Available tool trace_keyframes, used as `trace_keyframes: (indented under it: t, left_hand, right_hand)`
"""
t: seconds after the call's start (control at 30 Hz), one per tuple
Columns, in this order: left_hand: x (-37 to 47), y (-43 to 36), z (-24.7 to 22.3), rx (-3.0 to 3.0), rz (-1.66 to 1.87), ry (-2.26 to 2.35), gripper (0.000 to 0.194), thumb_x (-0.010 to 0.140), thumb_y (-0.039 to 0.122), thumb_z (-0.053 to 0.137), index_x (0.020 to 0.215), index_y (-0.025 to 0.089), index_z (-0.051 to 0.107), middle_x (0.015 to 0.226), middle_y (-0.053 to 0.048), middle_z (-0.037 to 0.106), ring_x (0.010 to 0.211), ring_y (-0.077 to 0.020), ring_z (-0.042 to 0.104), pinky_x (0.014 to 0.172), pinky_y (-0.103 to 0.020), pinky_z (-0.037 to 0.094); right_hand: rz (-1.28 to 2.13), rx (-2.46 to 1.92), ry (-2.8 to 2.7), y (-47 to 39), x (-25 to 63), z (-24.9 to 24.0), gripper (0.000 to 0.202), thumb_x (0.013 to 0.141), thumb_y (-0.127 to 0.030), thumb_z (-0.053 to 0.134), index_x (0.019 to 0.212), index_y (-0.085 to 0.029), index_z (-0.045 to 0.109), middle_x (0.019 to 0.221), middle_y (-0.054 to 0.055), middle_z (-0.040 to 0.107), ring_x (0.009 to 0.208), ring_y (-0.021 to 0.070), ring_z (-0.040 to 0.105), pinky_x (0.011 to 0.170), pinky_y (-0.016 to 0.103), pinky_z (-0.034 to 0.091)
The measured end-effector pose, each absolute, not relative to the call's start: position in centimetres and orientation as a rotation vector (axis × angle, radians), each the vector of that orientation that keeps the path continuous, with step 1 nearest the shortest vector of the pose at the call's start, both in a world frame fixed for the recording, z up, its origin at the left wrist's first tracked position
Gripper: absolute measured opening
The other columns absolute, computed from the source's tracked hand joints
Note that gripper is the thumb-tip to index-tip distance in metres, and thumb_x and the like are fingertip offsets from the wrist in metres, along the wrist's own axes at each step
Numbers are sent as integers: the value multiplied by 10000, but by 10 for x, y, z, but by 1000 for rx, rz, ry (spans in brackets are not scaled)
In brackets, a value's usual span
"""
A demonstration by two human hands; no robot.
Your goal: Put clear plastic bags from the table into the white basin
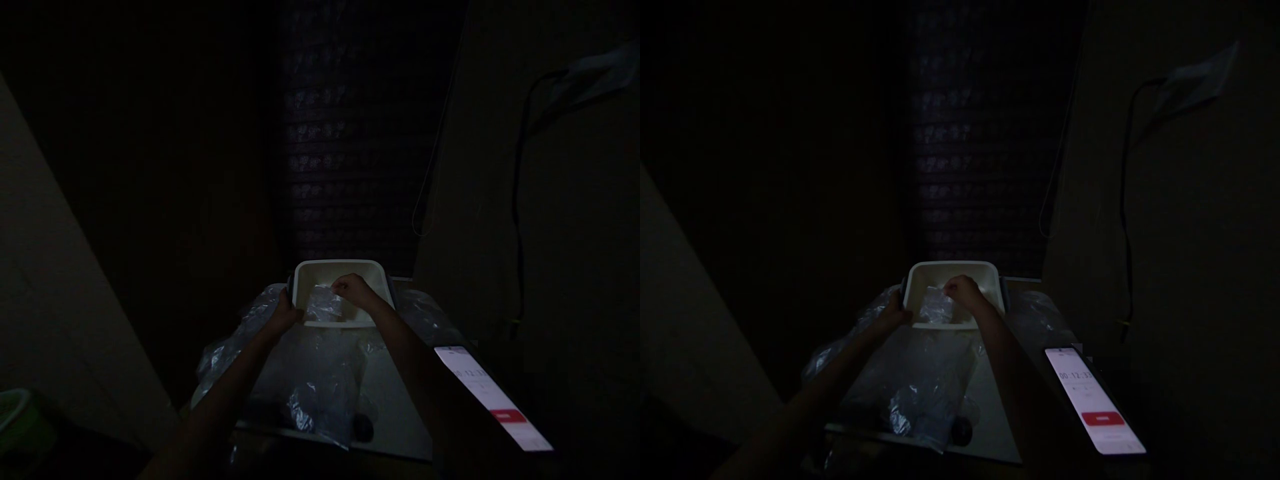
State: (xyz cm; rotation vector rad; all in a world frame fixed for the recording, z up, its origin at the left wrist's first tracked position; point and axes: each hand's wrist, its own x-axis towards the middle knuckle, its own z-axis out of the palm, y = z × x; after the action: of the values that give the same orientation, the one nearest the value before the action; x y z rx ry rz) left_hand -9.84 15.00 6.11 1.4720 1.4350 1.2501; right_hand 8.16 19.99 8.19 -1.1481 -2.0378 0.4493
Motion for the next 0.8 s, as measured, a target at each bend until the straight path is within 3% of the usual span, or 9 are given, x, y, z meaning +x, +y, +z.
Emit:
trace_keyframes:
  t: [0.17, 0.5, 0.8]
  left_hand:
    - [-96, 149, 63, 1423, 1282, 1309, 662, 475, 42, 464, 1081, 146, 219, 1024, -76, 421, 874, -181, 443, 630, -235, 408]
    - [-93, 148, 67, 1405, 1261, 1363, 589, 498, 46, 457, 1047, 139, 264, 949, -71, 452, 800, -167, 467, 580, -223, 409]
    - [-93, 152, 68, 1396, 1260, 1405, 460, 536, 90, 453, 976, 123, 323, 904, -79, 480, 756, -160, 487, 536, -208, 410]
  right_hand:
    - [440, -1212, -2103, 207, 68, 73, 83, 550, -206, 530, 580, -203, 607, 603, 2, 601, 590, 127, 527, 535, 210, 364]
    - [248, -1359, -2154, 206, 54, 62, 155, 579, -228, 517, 706, -272, 596, 755, -9, 606, 709, 149, 528, 596, 234, 357]
    - [333, -1278, -2027, 218, 54, 55, 256, 651, -160, 418, 862, -215, 551, 913, 25, 562, 842, 140, 493, 714, 245, 366]
